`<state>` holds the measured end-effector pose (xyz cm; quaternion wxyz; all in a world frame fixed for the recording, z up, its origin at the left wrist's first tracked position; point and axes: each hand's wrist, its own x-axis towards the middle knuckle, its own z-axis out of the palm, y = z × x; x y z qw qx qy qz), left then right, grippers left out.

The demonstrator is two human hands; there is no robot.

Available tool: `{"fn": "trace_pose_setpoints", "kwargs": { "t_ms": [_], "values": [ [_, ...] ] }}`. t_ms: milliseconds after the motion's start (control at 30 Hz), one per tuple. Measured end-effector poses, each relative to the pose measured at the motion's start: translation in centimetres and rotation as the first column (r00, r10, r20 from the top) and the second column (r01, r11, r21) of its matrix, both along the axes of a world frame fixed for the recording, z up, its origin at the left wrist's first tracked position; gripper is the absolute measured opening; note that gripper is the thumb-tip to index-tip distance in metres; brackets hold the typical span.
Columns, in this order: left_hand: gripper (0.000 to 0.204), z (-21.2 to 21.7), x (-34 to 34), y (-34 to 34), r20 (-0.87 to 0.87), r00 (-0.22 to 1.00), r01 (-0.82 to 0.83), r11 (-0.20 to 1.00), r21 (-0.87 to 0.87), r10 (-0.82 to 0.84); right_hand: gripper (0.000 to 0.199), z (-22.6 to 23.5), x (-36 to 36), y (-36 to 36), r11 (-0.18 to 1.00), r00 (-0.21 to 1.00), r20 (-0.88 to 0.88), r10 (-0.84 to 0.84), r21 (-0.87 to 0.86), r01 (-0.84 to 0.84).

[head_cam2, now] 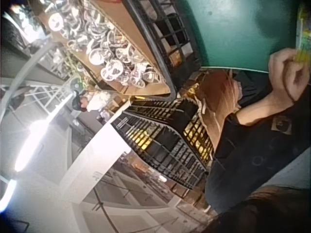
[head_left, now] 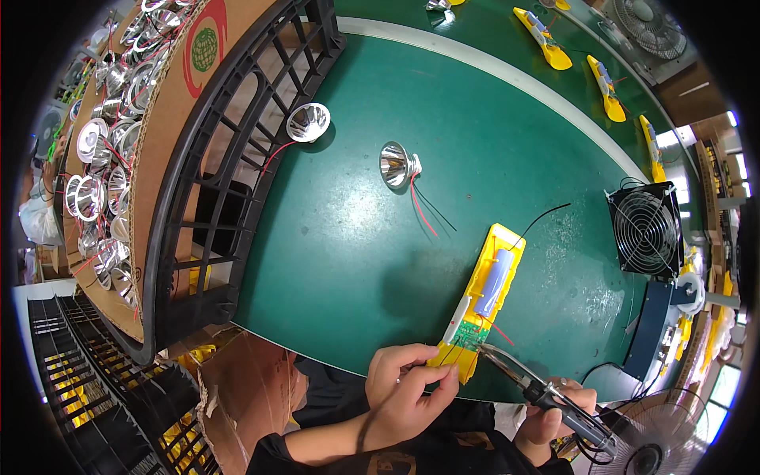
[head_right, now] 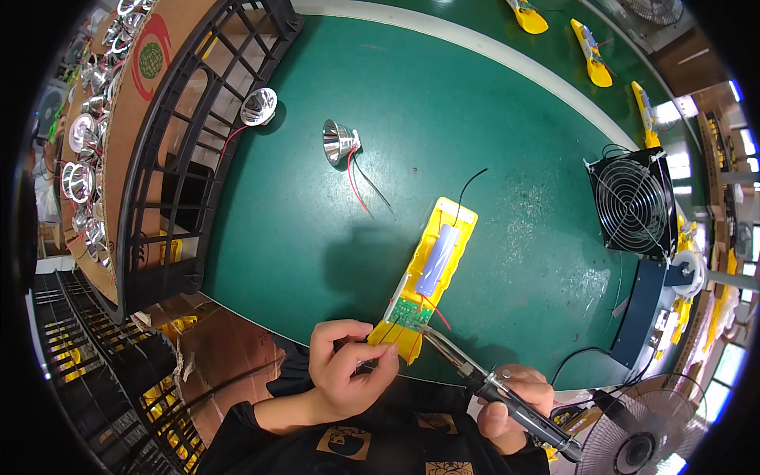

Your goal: The person assembles flashlights on a production line by soldering wires to circuit boards inside the casing using a soldering iron, attaching reflectors, and placing the assembled units onto the conveyor belt.

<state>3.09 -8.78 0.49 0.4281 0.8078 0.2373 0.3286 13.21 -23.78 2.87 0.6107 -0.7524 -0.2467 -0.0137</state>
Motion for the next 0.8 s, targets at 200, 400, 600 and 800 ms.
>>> {"fn": "trace_pose_setpoints", "kwargs": {
  "t_ms": [200,400,600,800],
  "values": [
    [0.019,-0.3,0.1,-0.2,0.01,0.999,-0.036,0.999,-0.001,0.036,0.037,1.3,1.0,0.3,0.998,0.998,0.012,0.059,-0.012,-0.059],
    [0.018,-0.2,-0.1,0.2,-0.004,1.0,0.001,1.0,0.031,-0.001,0.032,2.9,1.7,0.8,0.993,0.99,-0.101,0.094,-0.064,-0.1],
    [0.019,-0.1,0.0,0.2,0.004,1.0,-0.011,0.999,0.035,0.01,0.034,3.0,2.3,0.2,0.976,0.986,-0.123,0.115,-0.17,-0.135],
    [0.018,-0.1,0.0,0.2,0.015,1.0,-0.009,1.0,0.03,0.008,0.035,2.9,2.6,0.0,0.965,0.989,-0.076,0.126,-0.224,-0.14]
  ]
}}
